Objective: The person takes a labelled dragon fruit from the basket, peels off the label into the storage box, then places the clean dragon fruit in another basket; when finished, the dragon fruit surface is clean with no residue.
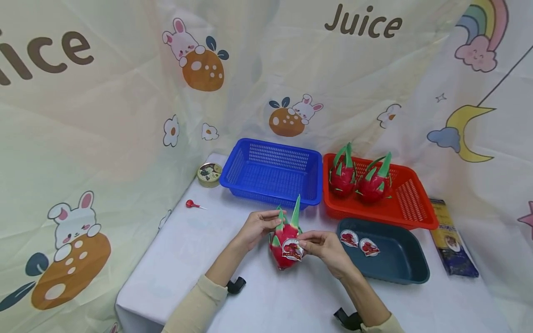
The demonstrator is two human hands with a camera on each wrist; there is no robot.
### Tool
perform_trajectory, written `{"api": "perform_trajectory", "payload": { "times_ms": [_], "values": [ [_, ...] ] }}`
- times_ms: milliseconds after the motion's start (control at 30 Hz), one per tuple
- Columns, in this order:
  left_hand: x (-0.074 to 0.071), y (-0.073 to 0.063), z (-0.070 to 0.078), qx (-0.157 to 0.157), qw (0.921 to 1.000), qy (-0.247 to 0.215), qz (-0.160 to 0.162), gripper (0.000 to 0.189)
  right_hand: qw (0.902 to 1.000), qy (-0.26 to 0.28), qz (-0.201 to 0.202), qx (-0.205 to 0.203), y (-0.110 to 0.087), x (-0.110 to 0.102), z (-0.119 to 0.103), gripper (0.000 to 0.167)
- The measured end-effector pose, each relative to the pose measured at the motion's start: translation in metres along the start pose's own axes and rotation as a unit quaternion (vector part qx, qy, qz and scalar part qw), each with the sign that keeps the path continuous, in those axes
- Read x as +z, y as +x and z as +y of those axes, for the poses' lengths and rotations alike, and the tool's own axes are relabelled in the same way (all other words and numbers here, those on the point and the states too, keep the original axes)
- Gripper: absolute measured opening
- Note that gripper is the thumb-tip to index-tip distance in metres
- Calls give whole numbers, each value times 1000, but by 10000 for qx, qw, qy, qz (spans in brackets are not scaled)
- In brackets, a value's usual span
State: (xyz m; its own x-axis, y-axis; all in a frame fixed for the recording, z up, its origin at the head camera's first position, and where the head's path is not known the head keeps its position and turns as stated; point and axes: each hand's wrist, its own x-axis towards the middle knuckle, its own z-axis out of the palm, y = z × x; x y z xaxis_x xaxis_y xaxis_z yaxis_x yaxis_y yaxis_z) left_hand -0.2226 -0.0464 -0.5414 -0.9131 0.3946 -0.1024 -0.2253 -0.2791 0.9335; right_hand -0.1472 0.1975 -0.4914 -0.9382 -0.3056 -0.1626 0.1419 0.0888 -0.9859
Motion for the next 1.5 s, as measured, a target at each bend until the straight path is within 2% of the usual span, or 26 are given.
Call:
{"api": "perform_trajectory", "payload": {
  "times_ms": [467,967,1100,1267,1500],
  "values": [
    [-1,1,0,-59,10000,-74,29,44,9997,-93,-120,-209,1,-3,5,32],
    [-1,2,-2,-51,10000,-1,18,46,9992,6,-77,-392,1,-3,10,31],
    [-1,1,-3,-1,9999,-9,125,45,9995,68,-175,-253,2,-2,13,33],
    [-1,0,-5,121,9997,-20,221,42,9988,25,-485,35,6,-4,7,35],
    [1,2,-5,54,9997,-57,233,42,9979,-478,-289,313,8,0,-4,32]
  ]
}}
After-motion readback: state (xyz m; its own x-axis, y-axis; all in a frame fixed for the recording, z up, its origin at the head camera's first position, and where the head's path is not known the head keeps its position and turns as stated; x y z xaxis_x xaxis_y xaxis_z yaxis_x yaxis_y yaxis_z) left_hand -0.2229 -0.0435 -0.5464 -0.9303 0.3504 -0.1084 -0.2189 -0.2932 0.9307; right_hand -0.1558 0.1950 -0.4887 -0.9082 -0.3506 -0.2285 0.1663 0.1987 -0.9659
